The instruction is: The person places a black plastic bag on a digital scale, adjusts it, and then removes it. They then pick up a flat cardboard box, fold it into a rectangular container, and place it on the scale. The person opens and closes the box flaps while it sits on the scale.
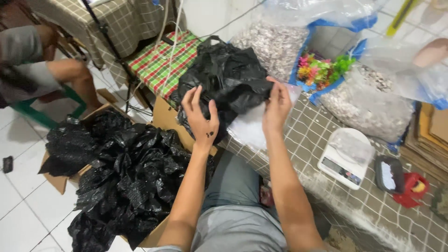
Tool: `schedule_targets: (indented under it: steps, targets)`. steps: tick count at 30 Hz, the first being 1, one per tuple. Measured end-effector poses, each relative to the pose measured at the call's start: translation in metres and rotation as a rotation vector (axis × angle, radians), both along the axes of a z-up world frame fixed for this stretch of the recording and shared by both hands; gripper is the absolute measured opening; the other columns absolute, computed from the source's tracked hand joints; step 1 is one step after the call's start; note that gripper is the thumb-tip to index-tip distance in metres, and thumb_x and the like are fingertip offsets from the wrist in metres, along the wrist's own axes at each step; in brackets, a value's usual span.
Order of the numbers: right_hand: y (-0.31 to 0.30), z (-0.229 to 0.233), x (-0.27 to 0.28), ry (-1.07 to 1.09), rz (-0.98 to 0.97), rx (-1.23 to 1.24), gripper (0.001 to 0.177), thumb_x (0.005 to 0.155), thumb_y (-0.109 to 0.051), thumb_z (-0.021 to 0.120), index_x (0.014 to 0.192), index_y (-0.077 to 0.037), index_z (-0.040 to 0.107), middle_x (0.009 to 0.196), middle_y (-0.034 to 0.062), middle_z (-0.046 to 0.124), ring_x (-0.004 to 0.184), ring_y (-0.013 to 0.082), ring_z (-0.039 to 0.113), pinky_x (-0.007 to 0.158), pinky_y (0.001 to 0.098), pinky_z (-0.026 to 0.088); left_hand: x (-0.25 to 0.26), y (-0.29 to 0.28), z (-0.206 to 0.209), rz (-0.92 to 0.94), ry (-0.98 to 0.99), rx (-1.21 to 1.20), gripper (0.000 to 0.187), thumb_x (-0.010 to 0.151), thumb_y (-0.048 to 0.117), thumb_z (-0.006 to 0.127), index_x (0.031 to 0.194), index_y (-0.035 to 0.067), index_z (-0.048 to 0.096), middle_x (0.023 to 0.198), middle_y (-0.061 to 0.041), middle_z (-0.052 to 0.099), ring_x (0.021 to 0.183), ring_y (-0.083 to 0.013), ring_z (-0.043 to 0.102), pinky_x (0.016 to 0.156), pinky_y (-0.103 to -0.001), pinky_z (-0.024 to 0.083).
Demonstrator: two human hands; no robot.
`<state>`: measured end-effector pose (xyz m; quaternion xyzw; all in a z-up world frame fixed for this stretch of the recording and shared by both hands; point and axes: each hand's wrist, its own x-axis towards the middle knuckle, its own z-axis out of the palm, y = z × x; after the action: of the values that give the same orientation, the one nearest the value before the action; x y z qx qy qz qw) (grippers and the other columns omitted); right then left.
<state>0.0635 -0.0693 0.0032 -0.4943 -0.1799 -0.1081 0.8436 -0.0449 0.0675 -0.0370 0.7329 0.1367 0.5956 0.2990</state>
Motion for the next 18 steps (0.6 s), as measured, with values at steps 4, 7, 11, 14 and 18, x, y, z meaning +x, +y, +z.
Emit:
schedule_targets:
  steps: [4, 7, 11, 14, 18]
  targets:
    - [-0.066, 0.01, 0.003, -0.114, -0.056, -0.078, 0.021, 0.107, -0.023, 0.058, 0.11, -0.006, 0.07, 0.115, 0.0115, 0.072, 0.112, 0.0143, 0.065, 0.098, 0.0291, 0.051, -0.001, -0.027, 0.023, -0.076, -0.09, 0.093, 0.069, 0.085, 0.003, 0.074, 0.149, 0.011, 0.05, 0.152, -0.016, 0.028, 0.136, -0.0397, 0.041, 0.113, -0.047, 0.042]
    - [-0.12, 0.0, -0.002, -0.125, -0.07, -0.15, 0.022, 0.108, -0.016, 0.055, 0.114, 0.002, 0.067, 0.114, 0.0208, 0.072, 0.115, 0.021, 0.066, 0.099, 0.0309, 0.052, 0.005, -0.06, 0.046, -0.357, -0.061, 0.173, 0.061, 0.095, 0.042, 0.071, 0.147, 0.014, 0.055, 0.16, -0.02, 0.021, 0.148, -0.0403, 0.029, 0.12, -0.047, 0.036]
    - [-0.186, -0.013, -0.003, -0.066, -0.079, -0.124, 0.025, 0.107, -0.021, 0.056, 0.113, 0.002, 0.065, 0.11, 0.0246, 0.071, 0.11, 0.0245, 0.069, 0.099, 0.0339, 0.054, 0.022, -0.117, 0.057, -0.916, 0.188, 0.03, 0.06, 0.088, 0.029, 0.064, 0.147, 0.017, 0.054, 0.138, -0.014, 0.055, 0.131, -0.0365, 0.054, 0.107, -0.046, 0.046]
    - [-0.233, -0.01, -0.017, -0.037, 0.008, -0.009, 0.041, 0.105, -0.031, 0.058, 0.127, 0.003, 0.056, 0.124, 0.0297, 0.064, 0.118, 0.0298, 0.065, 0.103, 0.0403, 0.052, 0.035, -0.165, 0.046, -1.182, 0.278, -0.017, 0.054, 0.086, 0.018, 0.07, 0.139, 0.015, 0.059, 0.124, -0.014, 0.066, 0.116, -0.037, 0.065, 0.099, -0.048, 0.051]
    - [-0.282, 0.01, -0.051, -0.23, 0.023, -0.23, 0.093, 0.093, -0.049, 0.069, 0.159, -0.002, 0.023, 0.157, 0.0296, 0.04, 0.144, 0.0308, 0.043, 0.12, 0.0441, 0.038, 0.058, -0.225, 0.019, -1.269, 0.318, -0.091, 0.028, 0.089, 0.014, 0.068, 0.117, 0.016, 0.072, 0.107, -0.004, 0.072, 0.099, -0.03, 0.072, 0.093, -0.04, 0.055]
